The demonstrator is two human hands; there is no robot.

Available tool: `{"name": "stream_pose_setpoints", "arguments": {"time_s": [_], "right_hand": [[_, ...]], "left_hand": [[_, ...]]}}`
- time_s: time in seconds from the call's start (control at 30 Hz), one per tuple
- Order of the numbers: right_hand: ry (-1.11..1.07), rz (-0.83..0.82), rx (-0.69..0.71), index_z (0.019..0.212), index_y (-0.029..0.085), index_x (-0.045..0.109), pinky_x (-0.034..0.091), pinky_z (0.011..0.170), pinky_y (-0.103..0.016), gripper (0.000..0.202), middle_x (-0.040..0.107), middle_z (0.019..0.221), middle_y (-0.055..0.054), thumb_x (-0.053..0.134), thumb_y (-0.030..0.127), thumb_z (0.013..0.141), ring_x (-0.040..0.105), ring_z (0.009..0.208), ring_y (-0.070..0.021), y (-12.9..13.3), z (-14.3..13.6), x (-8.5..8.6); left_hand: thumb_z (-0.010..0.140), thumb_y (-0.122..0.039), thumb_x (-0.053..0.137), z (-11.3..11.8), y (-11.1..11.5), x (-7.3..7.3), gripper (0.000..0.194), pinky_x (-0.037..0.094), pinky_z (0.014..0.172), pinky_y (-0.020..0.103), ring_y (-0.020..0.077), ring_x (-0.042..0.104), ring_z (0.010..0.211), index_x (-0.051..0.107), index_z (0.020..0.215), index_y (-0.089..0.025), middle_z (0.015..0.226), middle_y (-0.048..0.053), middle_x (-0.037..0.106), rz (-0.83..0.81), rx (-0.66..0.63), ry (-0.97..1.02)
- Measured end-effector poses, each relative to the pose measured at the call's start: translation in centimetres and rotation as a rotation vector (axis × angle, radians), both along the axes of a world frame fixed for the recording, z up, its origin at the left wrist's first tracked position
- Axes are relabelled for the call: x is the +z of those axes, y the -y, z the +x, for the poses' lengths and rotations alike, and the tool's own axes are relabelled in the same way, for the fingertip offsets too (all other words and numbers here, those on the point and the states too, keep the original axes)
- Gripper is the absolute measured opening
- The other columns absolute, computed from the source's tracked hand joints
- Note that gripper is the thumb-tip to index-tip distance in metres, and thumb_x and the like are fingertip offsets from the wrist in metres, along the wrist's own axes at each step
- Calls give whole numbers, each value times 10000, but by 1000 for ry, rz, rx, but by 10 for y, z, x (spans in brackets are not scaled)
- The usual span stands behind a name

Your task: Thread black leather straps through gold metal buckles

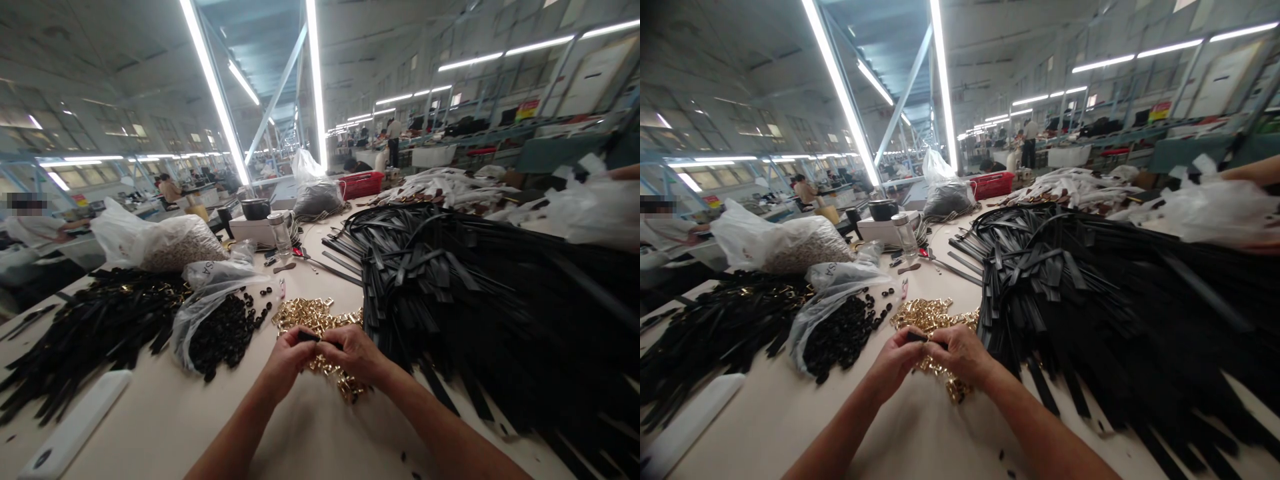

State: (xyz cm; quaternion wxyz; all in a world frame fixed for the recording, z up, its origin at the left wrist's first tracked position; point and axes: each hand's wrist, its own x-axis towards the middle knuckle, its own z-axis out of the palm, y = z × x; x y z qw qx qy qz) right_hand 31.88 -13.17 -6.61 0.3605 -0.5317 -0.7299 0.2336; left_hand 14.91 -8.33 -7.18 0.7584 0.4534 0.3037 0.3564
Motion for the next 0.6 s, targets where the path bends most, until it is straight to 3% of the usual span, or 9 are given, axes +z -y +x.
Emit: {"name": "stream_pose_setpoints", "arguments": {"time_s": [0.17, 0.37, 0.47, 0.6], "right_hand": [[63, 22, -33, 657, 157, 633, 267, 523, -205, 282, 525, 559, 33, 503, 295, 866, 457, 535, -91, 1, -2, 3], [98, -15, -101, 770, 172, 649, 303, 566, -213, 188, 636, 674, -3, 500, 261, 841, 526, 601, -120, 2, 0, 6], [117, -37, -150, 777, 175, 643, 318, 586, -215, 164, 639, 688, -5, 488, 216, 812, 534, 619, -126, 1, 3, 8], [63, -42, -148, 775, 173, 631, 332, 596, -214, 177, 621, 686, 2, 461, 205, 812, 529, 628, -126, 0, 3, 6]], "left_hand": [[659, -237, 789, 1, 1, -2, 201, 431, 596, 182, 83, 560, 613, 644, 769, -152, 702, -1, 626, -9, 13, -31], [622, -245, 818, 0, -9, -5, 232, 447, 582, 163, 69, 546, 591, 637, 716, -134, 662, -16, 598, -32, 117, -4], [600, -208, 829, -2, -14, -4, 234, 476, 617, 152, 66, 566, 620, 642, 721, -134, 695, -17, 606, -69, 181, 78], [622, -177, 819, 0, -13, -6, 237, 509, 695, 166, 90, 622, 714, 669, 801, -131, 834, 27, 669, -136, 162, 133]]}}
